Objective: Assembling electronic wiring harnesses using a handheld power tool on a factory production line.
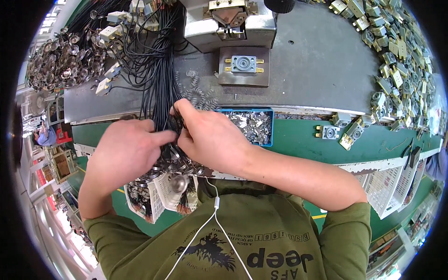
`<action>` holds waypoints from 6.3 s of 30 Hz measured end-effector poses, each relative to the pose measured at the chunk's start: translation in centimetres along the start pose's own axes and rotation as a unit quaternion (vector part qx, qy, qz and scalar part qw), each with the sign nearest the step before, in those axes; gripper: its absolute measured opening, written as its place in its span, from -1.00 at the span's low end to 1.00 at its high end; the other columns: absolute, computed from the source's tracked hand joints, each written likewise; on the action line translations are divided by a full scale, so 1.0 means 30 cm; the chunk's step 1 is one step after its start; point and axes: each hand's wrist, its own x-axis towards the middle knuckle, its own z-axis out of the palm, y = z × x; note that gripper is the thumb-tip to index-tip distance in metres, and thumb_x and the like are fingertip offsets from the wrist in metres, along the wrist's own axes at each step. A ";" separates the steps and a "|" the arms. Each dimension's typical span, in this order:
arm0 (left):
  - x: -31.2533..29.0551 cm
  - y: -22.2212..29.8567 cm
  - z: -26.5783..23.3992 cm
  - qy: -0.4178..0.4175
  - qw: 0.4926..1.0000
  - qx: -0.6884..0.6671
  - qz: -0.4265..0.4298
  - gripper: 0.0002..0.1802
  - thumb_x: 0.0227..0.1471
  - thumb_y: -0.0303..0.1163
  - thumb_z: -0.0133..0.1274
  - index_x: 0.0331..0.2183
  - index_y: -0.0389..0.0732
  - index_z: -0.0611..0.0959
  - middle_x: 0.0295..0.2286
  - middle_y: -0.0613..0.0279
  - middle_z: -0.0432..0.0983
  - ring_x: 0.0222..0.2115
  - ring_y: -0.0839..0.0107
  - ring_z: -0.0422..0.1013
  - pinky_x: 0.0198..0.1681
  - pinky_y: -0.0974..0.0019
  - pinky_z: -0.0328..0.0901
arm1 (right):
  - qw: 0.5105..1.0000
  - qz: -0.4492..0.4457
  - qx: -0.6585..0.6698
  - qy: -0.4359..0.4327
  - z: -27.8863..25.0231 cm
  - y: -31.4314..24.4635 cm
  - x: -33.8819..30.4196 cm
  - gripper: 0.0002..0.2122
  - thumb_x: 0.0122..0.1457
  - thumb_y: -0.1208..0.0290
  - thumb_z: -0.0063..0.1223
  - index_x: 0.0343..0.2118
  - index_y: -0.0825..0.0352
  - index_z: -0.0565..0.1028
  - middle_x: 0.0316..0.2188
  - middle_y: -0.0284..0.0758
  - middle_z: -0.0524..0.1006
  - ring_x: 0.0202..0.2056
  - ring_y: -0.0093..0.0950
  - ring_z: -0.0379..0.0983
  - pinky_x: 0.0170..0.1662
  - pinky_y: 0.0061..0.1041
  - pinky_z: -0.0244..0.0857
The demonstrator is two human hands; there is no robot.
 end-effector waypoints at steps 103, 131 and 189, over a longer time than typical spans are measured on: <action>0.357 -0.024 0.007 0.318 0.854 -0.334 0.240 -0.84 0.11 -0.35 0.14 -0.26 -0.18 0.67 -0.44 0.12 0.59 -0.38 0.12 0.54 -0.31 0.14 0.43 | 0.936 -0.137 0.070 0.318 -0.294 -0.036 -0.084 -0.73 0.36 0.51 -0.01 0.07 0.49 0.42 -0.07 -0.11 0.59 -0.07 -0.43 0.53 0.04 -0.44 0.37; 0.323 0.014 0.013 0.470 0.867 -0.046 0.157 -0.65 -0.16 -0.14 0.33 -0.57 -0.08 0.49 -0.61 0.37 0.31 -0.55 0.38 0.40 -0.46 0.30 0.33 | 0.947 -0.112 0.006 0.300 -0.261 0.001 -0.128 -0.62 0.17 0.62 0.21 0.08 0.38 0.52 -0.30 -0.33 0.61 -0.34 -0.62 0.43 -0.18 -0.58 0.37; 0.407 -0.021 -0.056 0.304 0.911 -0.210 0.184 -0.63 0.10 -0.25 0.18 -0.04 -0.10 0.58 -0.41 0.13 0.59 -0.37 0.08 0.55 -0.32 0.08 0.42 | 0.937 -0.171 -0.107 0.286 -0.437 -0.063 -0.078 -0.75 0.27 0.60 0.11 0.01 0.40 0.47 -0.15 -0.21 0.61 -0.31 -0.58 0.49 -0.27 -0.57 0.39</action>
